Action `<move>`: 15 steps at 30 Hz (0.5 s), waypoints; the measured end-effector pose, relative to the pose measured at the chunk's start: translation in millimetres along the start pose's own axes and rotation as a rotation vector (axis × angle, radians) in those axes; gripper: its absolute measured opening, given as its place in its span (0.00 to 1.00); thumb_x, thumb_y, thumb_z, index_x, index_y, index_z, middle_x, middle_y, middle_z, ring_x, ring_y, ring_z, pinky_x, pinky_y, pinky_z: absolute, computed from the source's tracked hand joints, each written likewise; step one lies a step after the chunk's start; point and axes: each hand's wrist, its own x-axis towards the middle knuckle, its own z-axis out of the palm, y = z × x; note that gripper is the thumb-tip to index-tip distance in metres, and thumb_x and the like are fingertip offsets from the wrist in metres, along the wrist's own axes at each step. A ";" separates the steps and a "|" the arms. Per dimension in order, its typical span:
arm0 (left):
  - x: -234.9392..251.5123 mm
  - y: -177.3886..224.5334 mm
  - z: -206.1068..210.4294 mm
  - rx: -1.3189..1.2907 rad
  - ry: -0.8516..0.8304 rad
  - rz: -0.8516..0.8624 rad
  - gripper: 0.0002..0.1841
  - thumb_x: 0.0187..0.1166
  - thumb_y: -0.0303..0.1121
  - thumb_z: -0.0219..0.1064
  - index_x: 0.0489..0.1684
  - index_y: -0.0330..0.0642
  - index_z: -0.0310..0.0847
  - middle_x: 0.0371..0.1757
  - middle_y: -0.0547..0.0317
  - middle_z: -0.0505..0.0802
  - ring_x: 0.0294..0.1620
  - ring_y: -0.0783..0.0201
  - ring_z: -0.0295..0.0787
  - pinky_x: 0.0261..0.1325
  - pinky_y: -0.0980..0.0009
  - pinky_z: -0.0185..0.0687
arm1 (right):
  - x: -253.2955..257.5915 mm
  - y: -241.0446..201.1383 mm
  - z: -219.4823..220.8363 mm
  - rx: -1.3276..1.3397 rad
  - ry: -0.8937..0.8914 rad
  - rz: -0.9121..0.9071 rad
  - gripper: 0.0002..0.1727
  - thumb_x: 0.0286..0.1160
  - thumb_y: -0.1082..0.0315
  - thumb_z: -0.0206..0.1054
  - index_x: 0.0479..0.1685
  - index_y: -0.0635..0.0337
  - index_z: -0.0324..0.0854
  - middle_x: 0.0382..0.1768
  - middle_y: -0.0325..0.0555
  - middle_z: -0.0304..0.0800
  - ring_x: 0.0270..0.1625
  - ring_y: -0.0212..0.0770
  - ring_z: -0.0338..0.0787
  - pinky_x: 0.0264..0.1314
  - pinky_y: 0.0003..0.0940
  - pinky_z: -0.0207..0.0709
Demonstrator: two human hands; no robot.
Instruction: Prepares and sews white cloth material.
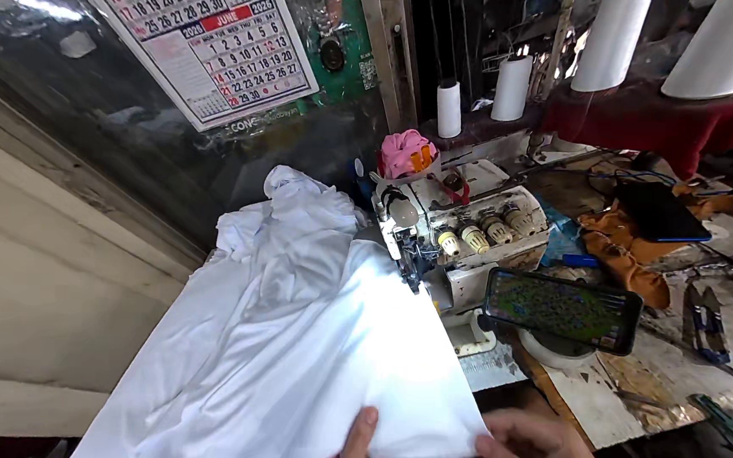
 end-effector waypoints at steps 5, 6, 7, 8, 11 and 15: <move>49.6 10.5 -20.7 0.056 -0.063 -0.136 0.12 0.86 0.37 0.66 0.50 0.36 0.87 0.37 0.61 0.98 0.33 0.64 0.97 0.40 0.63 0.98 | 44.8 -17.0 12.9 -0.068 0.137 0.008 0.08 0.79 0.68 0.72 0.50 0.61 0.90 0.34 0.40 0.96 0.31 0.36 0.94 0.32 0.34 0.93; 61.3 8.1 -28.9 0.024 -0.128 -0.180 0.14 0.88 0.40 0.63 0.51 0.36 0.87 0.37 0.58 0.97 0.31 0.60 0.97 0.38 0.61 0.98 | 55.2 -15.6 14.9 -0.070 0.163 0.001 0.08 0.79 0.67 0.72 0.49 0.60 0.90 0.34 0.39 0.96 0.29 0.36 0.94 0.30 0.34 0.93; 71.4 6.6 -39.6 0.021 -0.218 -0.232 0.18 0.91 0.45 0.58 0.51 0.38 0.86 0.35 0.57 0.97 0.30 0.59 0.97 0.36 0.61 0.97 | 65.3 -13.7 16.6 -0.067 0.180 0.003 0.08 0.79 0.65 0.72 0.48 0.59 0.90 0.34 0.39 0.96 0.29 0.36 0.94 0.29 0.33 0.93; 79.2 8.5 -53.0 0.045 -0.341 -0.279 0.23 0.92 0.50 0.53 0.52 0.40 0.87 0.35 0.57 0.97 0.29 0.58 0.97 0.35 0.61 0.97 | 74.9 -13.3 17.2 -0.054 0.185 0.021 0.09 0.79 0.63 0.72 0.48 0.58 0.90 0.34 0.39 0.96 0.29 0.37 0.95 0.29 0.33 0.93; 86.7 32.0 -83.5 0.065 -0.696 -0.139 0.26 0.95 0.49 0.45 0.54 0.39 0.87 0.30 0.57 0.95 0.25 0.63 0.94 0.29 0.63 0.95 | 94.3 -19.0 17.5 0.008 0.179 0.106 0.10 0.79 0.61 0.72 0.43 0.58 0.89 0.34 0.41 0.97 0.30 0.39 0.96 0.32 0.33 0.93; 85.3 54.8 -12.5 0.119 -0.230 0.318 0.18 0.92 0.42 0.55 0.41 0.43 0.90 0.33 0.67 0.93 0.33 0.73 0.91 0.40 0.69 0.91 | 102.0 -22.0 24.1 0.043 0.200 0.123 0.10 0.79 0.61 0.72 0.40 0.60 0.88 0.30 0.43 0.96 0.28 0.39 0.96 0.30 0.33 0.93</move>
